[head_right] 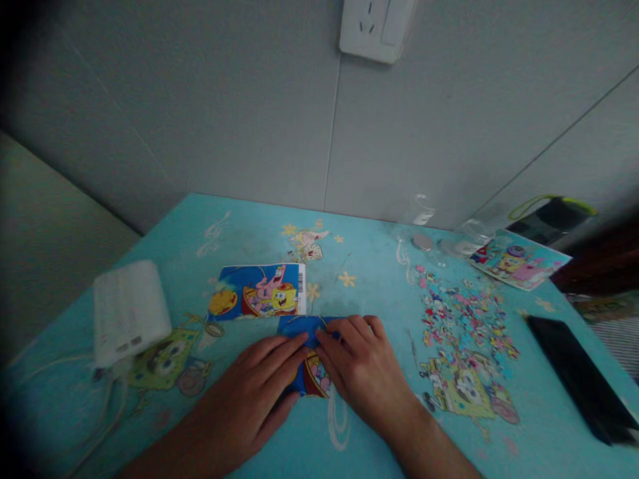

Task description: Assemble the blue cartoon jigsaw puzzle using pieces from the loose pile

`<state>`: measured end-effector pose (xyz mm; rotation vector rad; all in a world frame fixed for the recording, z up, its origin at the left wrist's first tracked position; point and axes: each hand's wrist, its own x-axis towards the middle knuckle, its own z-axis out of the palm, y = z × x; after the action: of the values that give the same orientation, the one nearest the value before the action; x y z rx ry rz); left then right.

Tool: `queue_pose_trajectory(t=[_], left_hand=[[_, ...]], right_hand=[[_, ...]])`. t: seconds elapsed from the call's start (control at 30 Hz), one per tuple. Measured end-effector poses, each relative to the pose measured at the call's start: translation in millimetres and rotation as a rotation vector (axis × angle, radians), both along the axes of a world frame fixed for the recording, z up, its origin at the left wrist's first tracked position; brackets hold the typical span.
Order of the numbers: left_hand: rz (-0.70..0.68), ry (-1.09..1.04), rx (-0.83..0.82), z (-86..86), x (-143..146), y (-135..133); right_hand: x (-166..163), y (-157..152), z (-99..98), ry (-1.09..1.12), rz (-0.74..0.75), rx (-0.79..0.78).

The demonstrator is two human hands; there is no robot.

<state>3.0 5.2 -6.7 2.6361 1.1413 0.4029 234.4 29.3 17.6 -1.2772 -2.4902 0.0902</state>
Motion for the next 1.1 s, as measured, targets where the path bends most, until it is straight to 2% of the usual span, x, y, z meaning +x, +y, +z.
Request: queue_pose_trajectory(t=[0.17,0.4,0.67,1.1], left_hand=[[-0.008,0.010,-0.001,0.3,-0.2,1.2],[-0.012,0.008,0.006,-0.6,-1.4,0.2],[-0.009,-0.028,0.002,2.9,0.2,1.4],[-0.008,-0.013,0.005,4.6,1.0,1.8]], right_hand=[[-3.8,1.2,-3.8,0.026,-0.058,-0.083],[-4.2,2.2,-7.3,0.064,-0.160,-0.114],[-8.1,6.4,0.9,0.035,-0.058,-0.153],[-1.8,8.4,-6.5,0.090,-0.126,-0.213]])
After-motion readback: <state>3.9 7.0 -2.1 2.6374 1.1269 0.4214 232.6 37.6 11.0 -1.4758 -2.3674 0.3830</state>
